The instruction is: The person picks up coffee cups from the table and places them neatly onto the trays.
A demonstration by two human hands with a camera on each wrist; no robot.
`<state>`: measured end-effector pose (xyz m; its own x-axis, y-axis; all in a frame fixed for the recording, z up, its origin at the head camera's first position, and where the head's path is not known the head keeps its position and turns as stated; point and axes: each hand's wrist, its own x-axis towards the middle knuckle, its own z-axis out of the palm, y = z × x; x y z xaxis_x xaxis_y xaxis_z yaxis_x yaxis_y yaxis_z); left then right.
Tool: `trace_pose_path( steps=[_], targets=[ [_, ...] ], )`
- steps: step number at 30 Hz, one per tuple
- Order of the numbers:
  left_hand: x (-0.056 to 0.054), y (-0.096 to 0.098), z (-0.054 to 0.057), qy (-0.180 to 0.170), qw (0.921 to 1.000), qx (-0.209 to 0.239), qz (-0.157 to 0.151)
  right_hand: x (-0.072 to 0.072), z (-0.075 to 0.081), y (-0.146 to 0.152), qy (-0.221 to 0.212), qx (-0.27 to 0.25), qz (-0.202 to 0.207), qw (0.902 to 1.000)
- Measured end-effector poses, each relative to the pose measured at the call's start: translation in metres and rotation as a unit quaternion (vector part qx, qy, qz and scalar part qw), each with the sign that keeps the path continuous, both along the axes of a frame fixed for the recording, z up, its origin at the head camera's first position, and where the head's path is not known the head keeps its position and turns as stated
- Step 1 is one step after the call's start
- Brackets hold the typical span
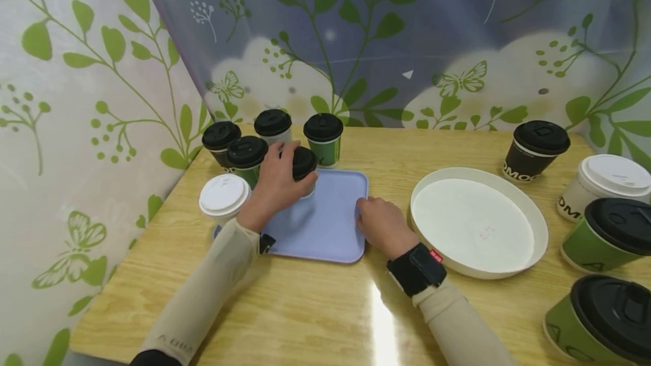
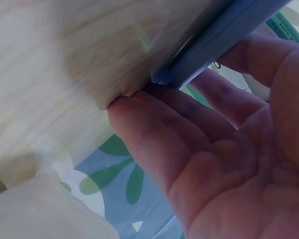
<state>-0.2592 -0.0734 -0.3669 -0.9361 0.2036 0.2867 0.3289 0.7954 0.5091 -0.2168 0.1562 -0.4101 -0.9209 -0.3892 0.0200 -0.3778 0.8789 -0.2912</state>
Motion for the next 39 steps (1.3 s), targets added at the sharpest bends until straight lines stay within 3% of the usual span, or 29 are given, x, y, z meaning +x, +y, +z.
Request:
trace_pose_path(
  steps=[5,11,14,17,21,24,27,33,39],
  targets=[
    [0.019,-0.003,0.016,0.042,0.9985,0.018,-0.029,0.001,-0.004,-0.002,-0.004,0.001,0.002,1.0],
    [0.053,-0.02,0.025,0.12,0.9883,0.035,-0.087,0.011,-0.016,-0.001,0.002,-0.003,0.006,1.0],
    [0.065,-0.037,0.037,0.134,0.9866,0.032,-0.087,0.011,-0.017,0.0,0.01,-0.006,0.008,0.9999],
    [0.065,-0.06,0.054,0.137,0.9879,0.023,-0.07,0.009,-0.015,0.0,0.019,-0.006,0.01,0.9997],
    [0.044,-0.101,0.08,0.115,0.9931,0.012,-0.02,0.006,-0.01,0.001,0.017,-0.002,0.004,0.9999],
    [0.019,-0.133,0.094,0.061,0.9978,-0.003,0.027,0.004,-0.006,0.002,0.01,-0.002,0.001,0.9999],
    [-0.008,-0.159,0.1,-0.009,0.9975,-0.033,0.061,0.002,-0.003,0.004,0.01,-0.001,0.001,0.9999],
    [-0.058,-0.185,0.091,-0.137,0.9858,-0.08,0.057,-0.001,-0.004,0.005,0.007,0.003,-0.003,1.0],
    [-0.085,-0.187,0.079,-0.199,0.9753,-0.081,0.05,-0.003,-0.005,0.002,0.011,0.0,0.003,0.9999]
  ],
)
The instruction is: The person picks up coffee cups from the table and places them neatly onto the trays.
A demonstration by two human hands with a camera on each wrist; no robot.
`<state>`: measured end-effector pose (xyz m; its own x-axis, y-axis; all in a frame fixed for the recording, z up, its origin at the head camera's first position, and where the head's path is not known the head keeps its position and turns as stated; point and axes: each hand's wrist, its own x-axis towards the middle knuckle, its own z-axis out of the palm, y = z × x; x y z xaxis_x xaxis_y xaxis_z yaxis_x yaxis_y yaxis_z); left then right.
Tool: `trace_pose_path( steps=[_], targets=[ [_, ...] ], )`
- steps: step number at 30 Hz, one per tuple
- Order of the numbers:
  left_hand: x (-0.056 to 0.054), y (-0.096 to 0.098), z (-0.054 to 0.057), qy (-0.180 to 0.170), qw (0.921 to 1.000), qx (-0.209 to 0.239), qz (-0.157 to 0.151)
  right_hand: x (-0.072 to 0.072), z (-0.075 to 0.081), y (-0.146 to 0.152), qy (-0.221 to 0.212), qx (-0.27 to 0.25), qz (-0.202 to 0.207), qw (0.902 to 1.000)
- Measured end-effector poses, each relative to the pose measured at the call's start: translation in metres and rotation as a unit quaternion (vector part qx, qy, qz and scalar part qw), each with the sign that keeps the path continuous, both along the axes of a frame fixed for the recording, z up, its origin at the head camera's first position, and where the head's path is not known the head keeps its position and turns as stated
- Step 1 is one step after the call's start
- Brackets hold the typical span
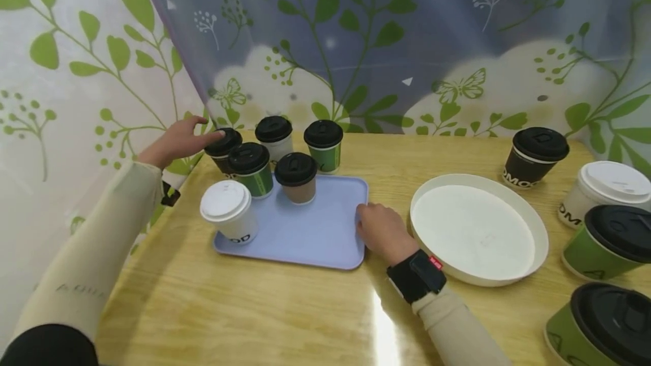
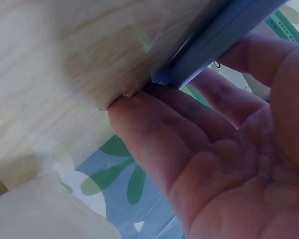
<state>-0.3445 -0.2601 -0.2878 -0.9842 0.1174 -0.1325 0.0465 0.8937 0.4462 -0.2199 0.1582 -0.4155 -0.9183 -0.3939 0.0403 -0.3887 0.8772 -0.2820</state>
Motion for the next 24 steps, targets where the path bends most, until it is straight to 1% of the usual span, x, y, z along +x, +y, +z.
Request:
trace_pose_path(
  steps=[5,7,10,12,17,19,24],
  targets=[
    [-0.014,0.007,-0.004,-0.008,0.9999,-0.008,-0.006,0.002,0.002,-0.001,0.002,-0.001,-0.002,1.0],
    [-0.018,0.009,-0.006,-0.01,0.9999,-0.011,-0.006,0.003,0.003,-0.001,0.0,-0.001,-0.003,1.0],
    [-0.022,0.01,-0.012,-0.008,0.9999,-0.013,-0.006,0.004,0.004,-0.001,-0.002,0.001,-0.002,1.0],
    [-0.024,0.01,-0.018,0.0,0.9997,-0.017,-0.016,0.004,0.004,-0.001,-0.002,0.002,-0.002,1.0],
    [-0.028,0.007,-0.031,0.013,0.9988,-0.001,-0.047,0.003,0.002,-0.001,-0.003,0.004,-0.001,1.0],
    [-0.029,0.007,-0.033,0.014,0.9986,0.009,-0.051,0.003,0.002,-0.001,-0.002,0.004,-0.001,1.0],
    [-0.03,0.009,-0.032,0.026,0.9973,0.004,-0.068,0.002,0.002,-0.003,-0.001,0.002,-0.001,1.0]
  ],
)
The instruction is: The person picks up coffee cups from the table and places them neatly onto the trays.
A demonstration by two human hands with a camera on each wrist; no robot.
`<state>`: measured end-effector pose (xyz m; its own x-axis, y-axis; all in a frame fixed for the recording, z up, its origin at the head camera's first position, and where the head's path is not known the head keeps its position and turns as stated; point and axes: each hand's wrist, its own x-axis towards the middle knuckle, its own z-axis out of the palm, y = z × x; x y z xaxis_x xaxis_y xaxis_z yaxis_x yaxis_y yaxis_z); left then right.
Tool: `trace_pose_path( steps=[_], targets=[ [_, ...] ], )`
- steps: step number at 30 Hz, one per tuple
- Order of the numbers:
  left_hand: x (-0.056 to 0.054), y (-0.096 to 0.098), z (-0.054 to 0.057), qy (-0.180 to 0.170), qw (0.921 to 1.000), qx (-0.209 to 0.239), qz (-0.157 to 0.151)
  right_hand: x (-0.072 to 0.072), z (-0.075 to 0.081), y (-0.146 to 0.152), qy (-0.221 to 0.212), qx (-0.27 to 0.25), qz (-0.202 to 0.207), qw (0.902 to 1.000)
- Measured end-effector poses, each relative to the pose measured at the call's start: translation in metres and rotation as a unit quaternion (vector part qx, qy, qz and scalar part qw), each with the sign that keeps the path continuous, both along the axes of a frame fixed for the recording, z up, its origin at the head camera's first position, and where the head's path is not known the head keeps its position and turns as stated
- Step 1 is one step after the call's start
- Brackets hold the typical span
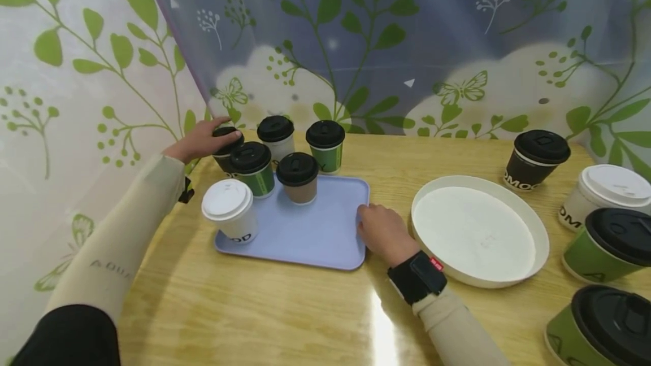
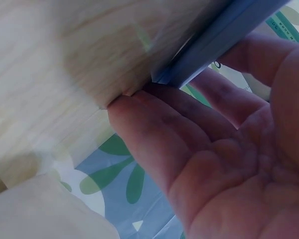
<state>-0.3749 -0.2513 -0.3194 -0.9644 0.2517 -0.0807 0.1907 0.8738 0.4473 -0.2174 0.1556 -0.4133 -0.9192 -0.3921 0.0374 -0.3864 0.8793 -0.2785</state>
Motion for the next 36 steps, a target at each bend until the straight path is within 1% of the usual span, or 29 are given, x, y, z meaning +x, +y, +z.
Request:
trace_pose_path(
  steps=[6,11,14,19,23,26,31,36],
  targets=[
    [-0.0036,0.0049,-0.0006,-0.011,0.9999,0.001,-0.011,-0.0003,-0.0022,0.0014,0.005,-0.005,0.001,1.0],
    [-0.0046,0.0065,-0.003,-0.006,0.9999,0.002,-0.013,-0.0003,-0.002,0.0003,0.0,-0.003,0.002,1.0],
    [-0.0039,0.0067,-0.0033,0.001,0.9998,-0.005,-0.017,0.0,-0.0011,0.0002,0.002,-0.005,0.003,1.0],
    [-0.0043,0.0056,-0.0041,-0.004,0.9999,-0.008,-0.014,0.0006,-0.0013,0.0009,0.017,-0.01,0.002,0.9998],
    [-0.0035,0.0056,-0.0041,-0.005,0.9998,-0.001,-0.018,0.0005,-0.0013,0.0007,0.013,-0.007,-0.002,0.9999],
    [-0.0019,0.005,-0.0047,-0.007,0.9999,0.005,-0.012,-0.0006,-0.0015,0.0,0.007,-0.004,0.0,1.0],
    [0.0006,0.0033,-0.0064,-0.021,0.9996,0.019,0.011,-0.0015,-0.0011,-0.0007,-0.001,-0.001,0.002,1.0],
    [0.0011,0.0035,-0.009,-0.024,0.9988,0.037,0.021,0.0,0.0004,0.001,0.008,0.002,-0.001,1.0]
  ],
)
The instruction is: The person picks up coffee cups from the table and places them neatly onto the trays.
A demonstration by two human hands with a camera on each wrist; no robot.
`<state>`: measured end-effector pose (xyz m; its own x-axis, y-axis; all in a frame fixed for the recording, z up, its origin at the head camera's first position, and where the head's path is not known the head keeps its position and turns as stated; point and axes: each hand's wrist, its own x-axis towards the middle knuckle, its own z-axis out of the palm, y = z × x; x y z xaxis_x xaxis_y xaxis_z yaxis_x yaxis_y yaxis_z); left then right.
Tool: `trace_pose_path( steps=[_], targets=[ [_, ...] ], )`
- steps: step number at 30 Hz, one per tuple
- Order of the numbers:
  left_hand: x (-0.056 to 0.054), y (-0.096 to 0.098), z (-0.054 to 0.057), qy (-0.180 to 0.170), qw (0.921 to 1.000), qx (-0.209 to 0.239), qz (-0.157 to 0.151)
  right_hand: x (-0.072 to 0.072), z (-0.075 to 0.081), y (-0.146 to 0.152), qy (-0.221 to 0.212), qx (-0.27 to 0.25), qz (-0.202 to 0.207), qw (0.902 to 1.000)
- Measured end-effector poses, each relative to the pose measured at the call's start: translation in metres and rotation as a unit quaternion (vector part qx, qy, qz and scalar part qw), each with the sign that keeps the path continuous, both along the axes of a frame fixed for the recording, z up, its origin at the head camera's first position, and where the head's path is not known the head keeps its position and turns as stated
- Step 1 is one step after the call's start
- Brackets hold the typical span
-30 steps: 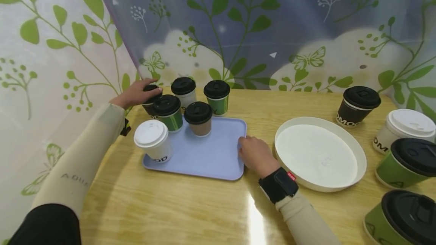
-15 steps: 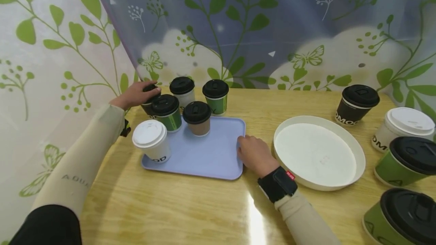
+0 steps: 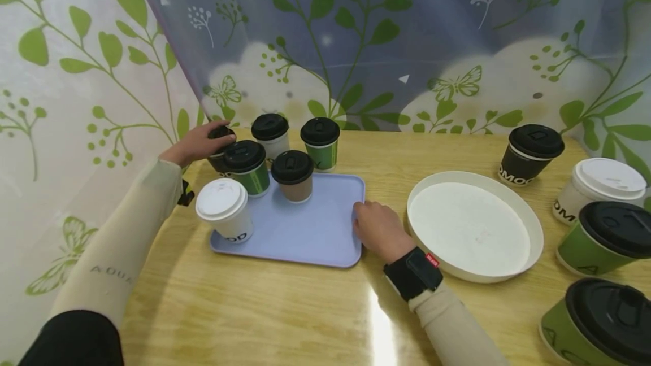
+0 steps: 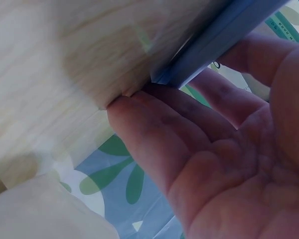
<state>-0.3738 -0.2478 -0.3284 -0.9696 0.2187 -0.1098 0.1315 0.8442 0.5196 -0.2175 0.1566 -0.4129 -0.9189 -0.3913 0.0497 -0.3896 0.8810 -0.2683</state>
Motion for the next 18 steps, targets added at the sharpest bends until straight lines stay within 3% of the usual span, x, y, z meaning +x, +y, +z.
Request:
trace_pose_path(
  steps=[6,10,15,18],
  targets=[
    [0.002,-0.005,0.001,0.011,0.9997,0.009,0.018,0.0,0.0,-0.001,-0.002,0.0,0.002,1.0],
    [0.006,-0.009,0.006,0.028,0.9981,0.039,0.039,0.0,0.0,-0.001,-0.006,0.001,0.001,1.0],
    [0.011,-0.014,0.017,0.069,0.9922,0.057,0.086,0.0,0.001,-0.001,-0.007,0.0,0.002,1.0],
    [0.015,-0.013,0.025,0.095,0.9849,0.081,0.12,0.0,0.001,-0.001,-0.008,-0.001,0.001,1.0]
  ],
)
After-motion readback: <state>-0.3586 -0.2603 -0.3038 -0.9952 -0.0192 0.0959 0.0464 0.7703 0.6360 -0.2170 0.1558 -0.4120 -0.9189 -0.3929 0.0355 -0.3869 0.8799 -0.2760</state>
